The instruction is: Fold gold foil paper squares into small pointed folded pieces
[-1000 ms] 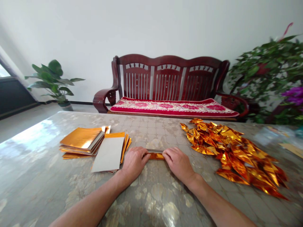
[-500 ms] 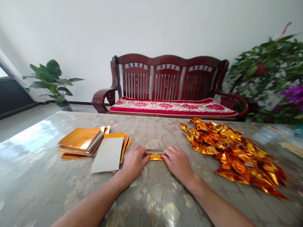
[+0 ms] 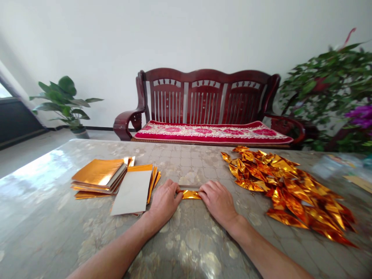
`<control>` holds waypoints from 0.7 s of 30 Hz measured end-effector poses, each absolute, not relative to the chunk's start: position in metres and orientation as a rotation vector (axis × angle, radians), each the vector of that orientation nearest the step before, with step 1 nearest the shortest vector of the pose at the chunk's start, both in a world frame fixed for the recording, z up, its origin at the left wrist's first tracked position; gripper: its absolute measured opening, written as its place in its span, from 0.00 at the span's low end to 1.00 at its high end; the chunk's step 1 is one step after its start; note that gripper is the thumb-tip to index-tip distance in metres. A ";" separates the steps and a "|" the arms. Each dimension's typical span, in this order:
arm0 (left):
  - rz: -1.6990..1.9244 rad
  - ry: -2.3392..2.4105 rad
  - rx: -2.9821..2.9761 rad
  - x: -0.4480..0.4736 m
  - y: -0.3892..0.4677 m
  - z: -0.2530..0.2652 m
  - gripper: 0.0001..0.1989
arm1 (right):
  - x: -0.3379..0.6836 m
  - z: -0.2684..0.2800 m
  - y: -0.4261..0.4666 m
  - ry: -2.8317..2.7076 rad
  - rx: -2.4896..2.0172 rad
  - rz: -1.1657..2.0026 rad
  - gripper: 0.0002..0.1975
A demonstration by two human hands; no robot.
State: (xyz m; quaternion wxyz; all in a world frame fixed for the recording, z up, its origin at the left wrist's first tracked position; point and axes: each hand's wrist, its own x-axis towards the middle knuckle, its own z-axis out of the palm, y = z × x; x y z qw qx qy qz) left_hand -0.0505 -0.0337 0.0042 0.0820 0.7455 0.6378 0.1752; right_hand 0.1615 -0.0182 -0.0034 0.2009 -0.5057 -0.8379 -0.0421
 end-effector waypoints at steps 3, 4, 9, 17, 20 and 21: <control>0.512 1.903 2.244 -0.050 -0.034 0.006 0.09 | 0.161 -0.004 -0.019 -2.344 -1.422 -0.115 0.04; 0.510 1.906 2.248 -0.050 -0.034 0.007 0.09 | 0.161 -0.004 -0.019 -2.344 -1.426 -0.117 0.04; 0.543 1.920 2.230 -0.050 -0.034 0.006 0.09 | 0.161 -0.004 -0.018 -2.347 -1.429 -0.115 0.04; 0.632 1.937 2.150 -0.054 -0.029 0.005 0.09 | 0.161 -0.004 -0.018 -2.348 -1.431 -0.113 0.04; 0.655 1.938 2.134 -0.055 -0.029 0.006 0.09 | 0.161 -0.004 -0.017 -2.343 -1.430 -0.112 0.04; 0.659 1.938 2.130 -0.055 -0.030 0.006 0.09 | 0.161 -0.004 -0.017 -2.343 -1.430 -0.109 0.04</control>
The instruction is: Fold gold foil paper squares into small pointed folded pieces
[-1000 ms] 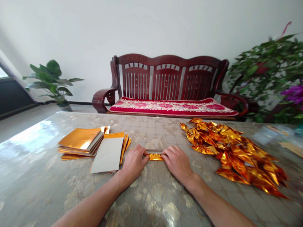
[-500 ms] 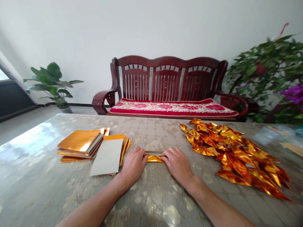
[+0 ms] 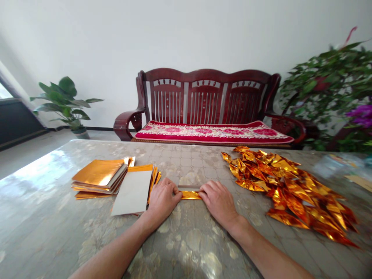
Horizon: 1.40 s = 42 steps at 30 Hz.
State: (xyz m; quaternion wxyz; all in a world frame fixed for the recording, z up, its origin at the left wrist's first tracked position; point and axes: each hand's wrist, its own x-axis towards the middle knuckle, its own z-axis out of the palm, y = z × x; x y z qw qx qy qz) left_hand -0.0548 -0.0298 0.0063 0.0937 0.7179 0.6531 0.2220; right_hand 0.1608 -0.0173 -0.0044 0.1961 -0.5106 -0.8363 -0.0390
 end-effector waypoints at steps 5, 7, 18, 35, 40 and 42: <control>0.645 1.938 2.126 -0.055 -0.030 0.008 0.09 | 0.161 -0.004 -0.016 -2.339 -1.436 -0.072 0.05; 0.638 1.935 2.130 -0.055 -0.030 0.008 0.09 | 0.162 -0.003 -0.016 -2.333 -1.432 -0.039 0.05; 0.623 1.958 2.157 -0.058 -0.030 0.004 0.07 | 0.164 -0.003 -0.013 -2.257 -1.443 0.128 0.05; 0.475 1.135 2.737 -0.052 -0.036 0.006 0.20 | 0.164 0.002 -0.014 -2.235 -1.491 0.168 0.04; 0.343 1.167 2.824 -0.049 -0.038 0.015 0.19 | 0.165 0.002 -0.012 -2.220 -1.478 0.224 0.05; 0.308 1.182 2.832 -0.048 -0.039 0.015 0.18 | 0.167 0.000 -0.010 -2.202 -1.475 0.247 0.06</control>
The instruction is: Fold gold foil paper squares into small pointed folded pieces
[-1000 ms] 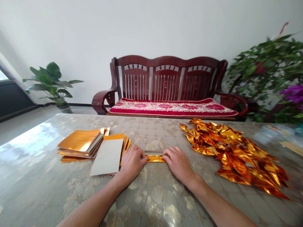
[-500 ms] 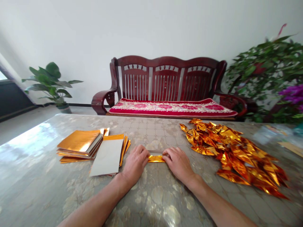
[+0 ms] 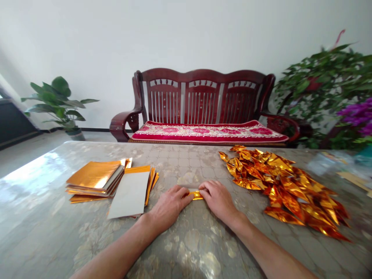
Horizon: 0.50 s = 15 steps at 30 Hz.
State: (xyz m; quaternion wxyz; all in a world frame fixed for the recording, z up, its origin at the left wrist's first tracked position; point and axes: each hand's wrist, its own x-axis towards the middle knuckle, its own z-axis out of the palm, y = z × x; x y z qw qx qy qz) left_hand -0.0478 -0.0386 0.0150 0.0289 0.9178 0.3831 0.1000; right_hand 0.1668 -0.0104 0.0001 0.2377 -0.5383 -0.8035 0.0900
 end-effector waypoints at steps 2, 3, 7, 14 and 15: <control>0.296 1.199 2.832 -0.046 -0.039 0.014 0.18 | 0.168 -0.002 -0.009 -2.173 -1.473 0.275 0.07; 0.294 1.207 2.834 -0.046 -0.039 0.014 0.18 | 0.169 -0.004 -0.008 -2.148 -1.471 0.293 0.08; 0.268 1.226 2.852 -0.045 -0.040 0.013 0.18 | 0.173 -0.009 -0.006 -1.980 -1.455 0.365 0.09; 0.222 1.258 2.864 -0.042 -0.043 0.014 0.19 | 0.172 -0.007 -0.018 -2.054 -1.281 0.222 0.10; 0.220 1.262 2.867 -0.042 -0.043 0.014 0.19 | 0.170 -0.006 -0.021 -2.106 -1.232 0.192 0.11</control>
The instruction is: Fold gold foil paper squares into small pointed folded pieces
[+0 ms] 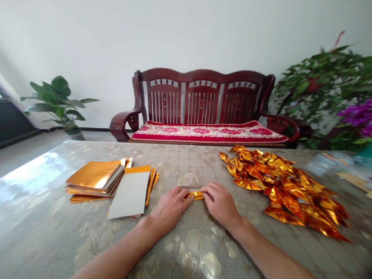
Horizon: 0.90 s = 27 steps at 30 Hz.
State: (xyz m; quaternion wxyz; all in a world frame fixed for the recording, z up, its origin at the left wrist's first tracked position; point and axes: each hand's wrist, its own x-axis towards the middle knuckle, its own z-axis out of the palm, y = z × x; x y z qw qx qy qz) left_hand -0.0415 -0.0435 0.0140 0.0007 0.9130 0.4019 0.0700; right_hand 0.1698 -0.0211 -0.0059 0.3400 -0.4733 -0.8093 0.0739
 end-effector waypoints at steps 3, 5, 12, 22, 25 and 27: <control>0.207 1.286 2.882 -0.039 -0.045 0.012 0.18 | 0.163 -0.004 -0.030 -2.266 -1.110 0.148 0.13; 0.181 1.315 2.889 -0.037 -0.046 0.011 0.16 | 0.158 -0.002 -0.035 -2.355 -1.104 0.125 0.13; 0.130 1.471 2.867 -0.035 -0.057 0.001 0.20 | 0.155 0.000 -0.043 -2.507 -1.204 0.017 0.15; 0.086 1.605 2.832 -0.027 -0.067 -0.004 0.25 | 0.158 -0.002 -0.024 -2.516 -1.309 -0.073 0.17; 0.152 1.600 2.807 -0.023 -0.065 -0.003 0.24 | 0.152 -0.003 -0.029 -2.496 -1.324 -0.115 0.18; 0.180 1.583 2.810 -0.022 -0.064 -0.003 0.23 | 0.146 -0.004 -0.037 -2.506 -1.258 -0.081 0.19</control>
